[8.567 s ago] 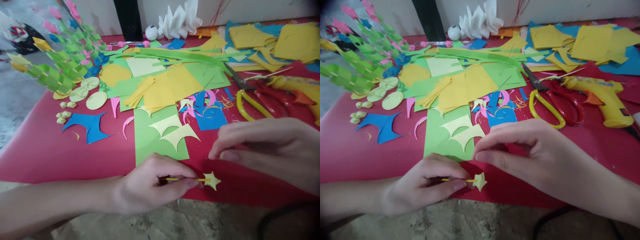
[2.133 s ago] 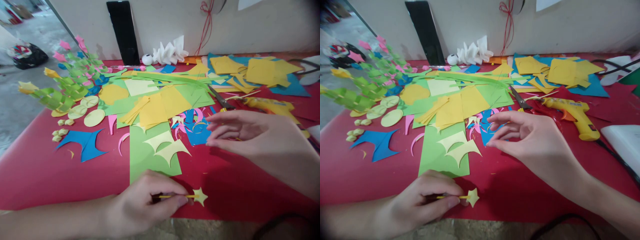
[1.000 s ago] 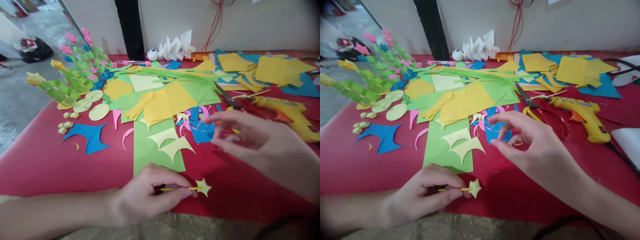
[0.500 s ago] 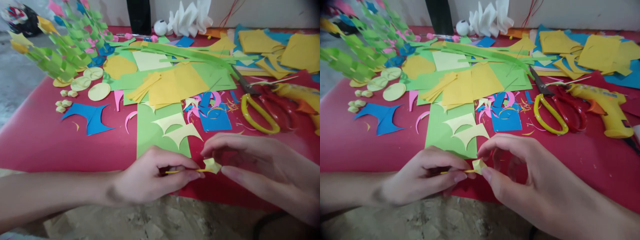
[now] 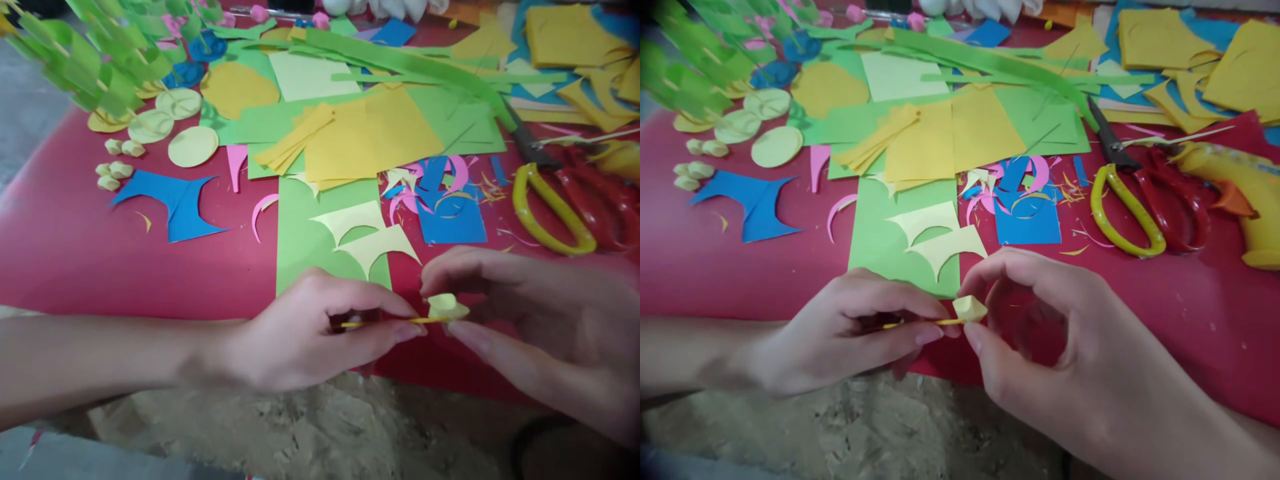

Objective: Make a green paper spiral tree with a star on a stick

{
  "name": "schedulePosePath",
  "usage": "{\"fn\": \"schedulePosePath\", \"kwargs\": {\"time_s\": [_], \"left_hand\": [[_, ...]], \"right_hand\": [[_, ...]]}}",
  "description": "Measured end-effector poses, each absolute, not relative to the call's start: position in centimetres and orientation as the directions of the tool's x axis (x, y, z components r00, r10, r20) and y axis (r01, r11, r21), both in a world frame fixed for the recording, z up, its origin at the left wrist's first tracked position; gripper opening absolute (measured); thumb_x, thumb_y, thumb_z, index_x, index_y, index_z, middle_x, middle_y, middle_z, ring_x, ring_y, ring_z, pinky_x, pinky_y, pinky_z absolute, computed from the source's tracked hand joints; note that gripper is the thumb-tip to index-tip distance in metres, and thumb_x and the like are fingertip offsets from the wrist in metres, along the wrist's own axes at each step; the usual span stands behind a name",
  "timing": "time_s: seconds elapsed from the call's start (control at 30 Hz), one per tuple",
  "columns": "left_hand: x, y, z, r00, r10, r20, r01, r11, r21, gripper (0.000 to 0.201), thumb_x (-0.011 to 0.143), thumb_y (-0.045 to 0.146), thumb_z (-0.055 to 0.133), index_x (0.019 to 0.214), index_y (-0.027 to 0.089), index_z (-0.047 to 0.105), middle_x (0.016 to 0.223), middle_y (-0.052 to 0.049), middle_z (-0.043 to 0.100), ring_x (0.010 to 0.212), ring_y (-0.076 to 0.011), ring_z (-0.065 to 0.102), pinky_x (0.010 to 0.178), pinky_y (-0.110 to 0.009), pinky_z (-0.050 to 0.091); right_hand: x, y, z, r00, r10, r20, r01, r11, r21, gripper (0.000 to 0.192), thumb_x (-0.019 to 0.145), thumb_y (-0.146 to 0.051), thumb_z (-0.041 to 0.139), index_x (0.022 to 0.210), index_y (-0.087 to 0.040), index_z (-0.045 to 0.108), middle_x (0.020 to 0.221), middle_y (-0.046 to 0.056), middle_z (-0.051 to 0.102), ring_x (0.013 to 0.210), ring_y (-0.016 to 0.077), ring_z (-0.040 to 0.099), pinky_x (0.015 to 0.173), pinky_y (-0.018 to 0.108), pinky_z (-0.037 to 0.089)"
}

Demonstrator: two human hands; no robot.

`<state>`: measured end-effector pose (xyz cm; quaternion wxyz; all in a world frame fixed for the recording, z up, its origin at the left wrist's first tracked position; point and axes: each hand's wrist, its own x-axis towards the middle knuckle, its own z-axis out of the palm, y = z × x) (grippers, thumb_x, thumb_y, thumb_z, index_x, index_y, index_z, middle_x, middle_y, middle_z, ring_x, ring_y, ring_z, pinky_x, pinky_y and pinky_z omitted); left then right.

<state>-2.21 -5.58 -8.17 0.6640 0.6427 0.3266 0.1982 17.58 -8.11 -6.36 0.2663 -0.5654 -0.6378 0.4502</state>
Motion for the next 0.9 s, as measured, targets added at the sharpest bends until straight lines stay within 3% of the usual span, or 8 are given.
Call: {"fn": "schedulePosePath", "kwargs": {"time_s": [0.6, 0.9], "left_hand": [[-2.16, -5.37, -8.20, 0.713, 0.693, -0.111, 0.216, -0.067, 0.974, 0.016, 0.084, 0.017, 0.052, 0.090, 0.011, 0.065, 0.054, 0.004, 0.058, 0.044, -0.0027, 0.050, 0.044, -0.008, 0.039], [-2.12, -5.47, -8.14, 0.700, 0.707, -0.102, 0.236, -0.093, 0.967, 0.015, 0.084, 0.018, 0.051, 0.088, 0.013, 0.065, 0.054, 0.004, 0.058, 0.043, -0.0030, 0.048, 0.042, -0.009, 0.038]], "right_hand": [[17.42, -8.10, -6.54, -0.219, 0.958, -0.185, 0.486, -0.057, -0.872, 0.012, 0.074, -0.037, 0.062, 0.084, -0.032, 0.059, 0.077, -0.005, 0.063, 0.065, 0.0075, 0.061, 0.055, 0.003, 0.048], [17.22, -8.02, -6.82, -0.233, 0.958, -0.166, 0.489, -0.032, -0.871, 0.011, 0.074, -0.035, 0.063, 0.085, -0.032, 0.061, 0.075, -0.004, 0.064, 0.061, 0.0109, 0.062, 0.050, 0.009, 0.051]]}}
